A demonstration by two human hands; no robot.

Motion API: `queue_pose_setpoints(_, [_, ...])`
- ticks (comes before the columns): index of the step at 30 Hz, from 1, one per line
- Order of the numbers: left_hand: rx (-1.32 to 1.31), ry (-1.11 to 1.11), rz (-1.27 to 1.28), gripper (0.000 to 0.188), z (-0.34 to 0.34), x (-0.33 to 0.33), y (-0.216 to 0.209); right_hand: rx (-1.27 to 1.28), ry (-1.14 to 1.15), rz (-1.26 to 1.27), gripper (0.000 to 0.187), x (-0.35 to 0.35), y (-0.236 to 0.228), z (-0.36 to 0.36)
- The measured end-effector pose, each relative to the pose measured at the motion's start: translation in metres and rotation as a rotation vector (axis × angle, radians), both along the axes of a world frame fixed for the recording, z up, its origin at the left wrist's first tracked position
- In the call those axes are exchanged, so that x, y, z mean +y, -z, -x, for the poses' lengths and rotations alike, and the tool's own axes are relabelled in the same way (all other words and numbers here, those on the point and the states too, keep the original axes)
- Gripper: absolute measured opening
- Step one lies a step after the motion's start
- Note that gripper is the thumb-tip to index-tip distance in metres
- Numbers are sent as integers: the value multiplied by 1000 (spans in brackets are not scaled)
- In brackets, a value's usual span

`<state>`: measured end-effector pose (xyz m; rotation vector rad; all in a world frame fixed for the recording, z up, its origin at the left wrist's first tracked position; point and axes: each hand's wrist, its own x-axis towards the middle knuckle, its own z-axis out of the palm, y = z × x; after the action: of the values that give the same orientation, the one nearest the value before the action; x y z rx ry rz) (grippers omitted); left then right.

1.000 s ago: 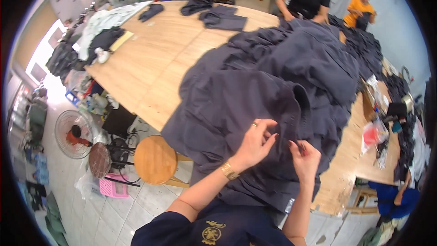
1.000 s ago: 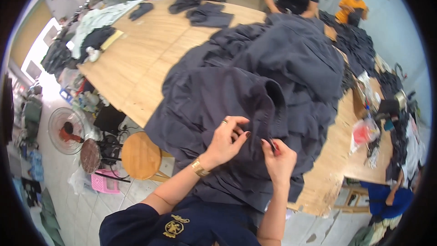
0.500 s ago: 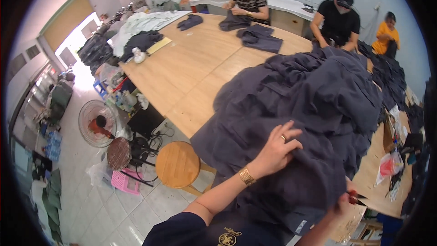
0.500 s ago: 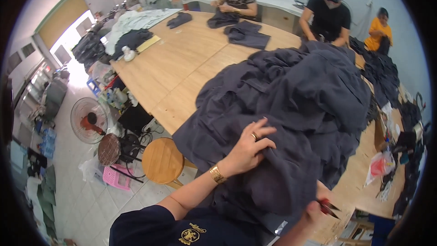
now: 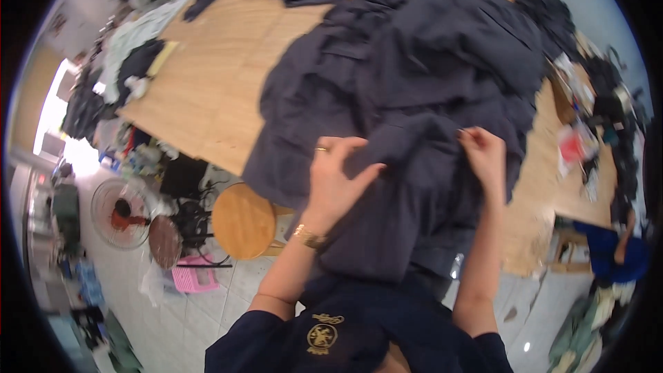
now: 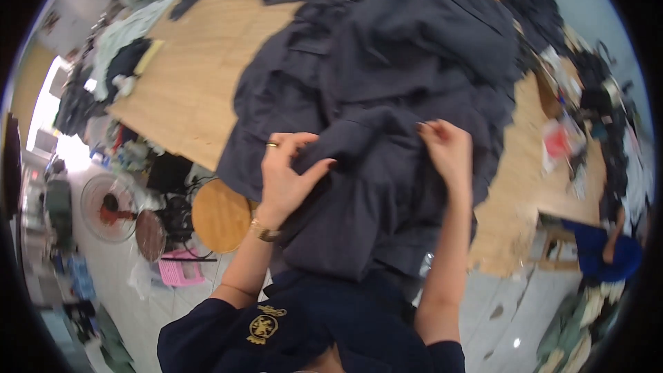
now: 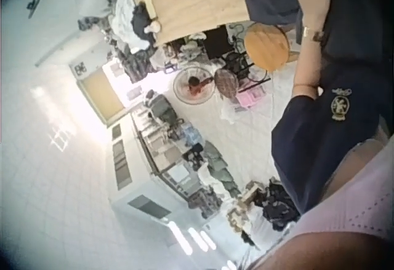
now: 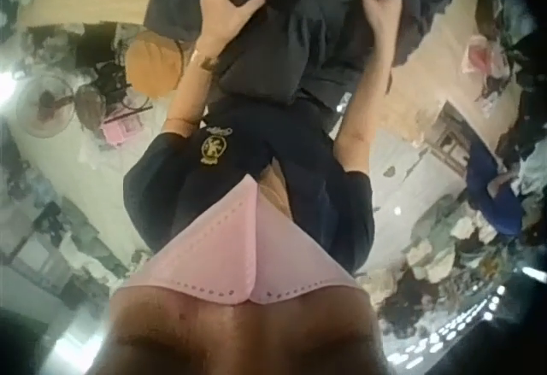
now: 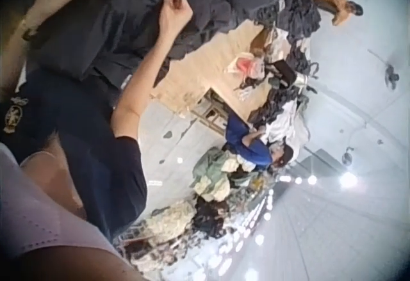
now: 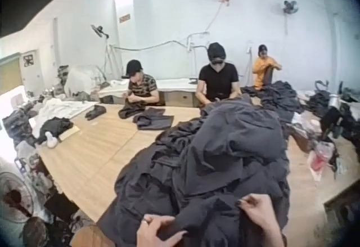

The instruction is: Sort and inspect garments on a large production table.

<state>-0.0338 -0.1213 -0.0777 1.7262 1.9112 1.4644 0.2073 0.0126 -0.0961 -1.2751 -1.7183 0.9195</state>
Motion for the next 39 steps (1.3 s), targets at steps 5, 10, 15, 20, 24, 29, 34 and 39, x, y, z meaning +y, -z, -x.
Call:
queue_pose_setpoints(5, [12, 60, -66, 44, -18, 21, 1, -99, 139, -101, 26, 3, 26, -9])
queue_pose_setpoints(10, [250, 250, -71, 38, -23, 47, 11, -117, 58, -20, 19, -8, 4, -9])
queue_pose_setpoints(15, [-381, 480, 462, 19, -9, 60, 11, -220, 63, -15, 12, -22, -16, -12])
queue_pose_setpoints(20, [-922, 523, 313, 17, -22, 55, 14, 96, 203, -112, 6, -54, -43, 20])
queue_pose_setpoints(24, [-1051, 504, 301, 19, -26, 49, 10, 239, -56, 46, 8, -67, -35, 35])
queue_pose_setpoints(29, [-962, 500, 196, 23, -27, 46, 10, 324, -82, 136, 14, -64, -1, 44])
queue_pose_setpoints(34, [-925, 527, 215, 23, -28, 38, -1, 107, 0, -368, 25, -79, -12, 48])
queue_pose_setpoints(39, [-890, 566, 238, 23, -27, 34, 0, 15, 18, -410, 17, -82, -9, 59])
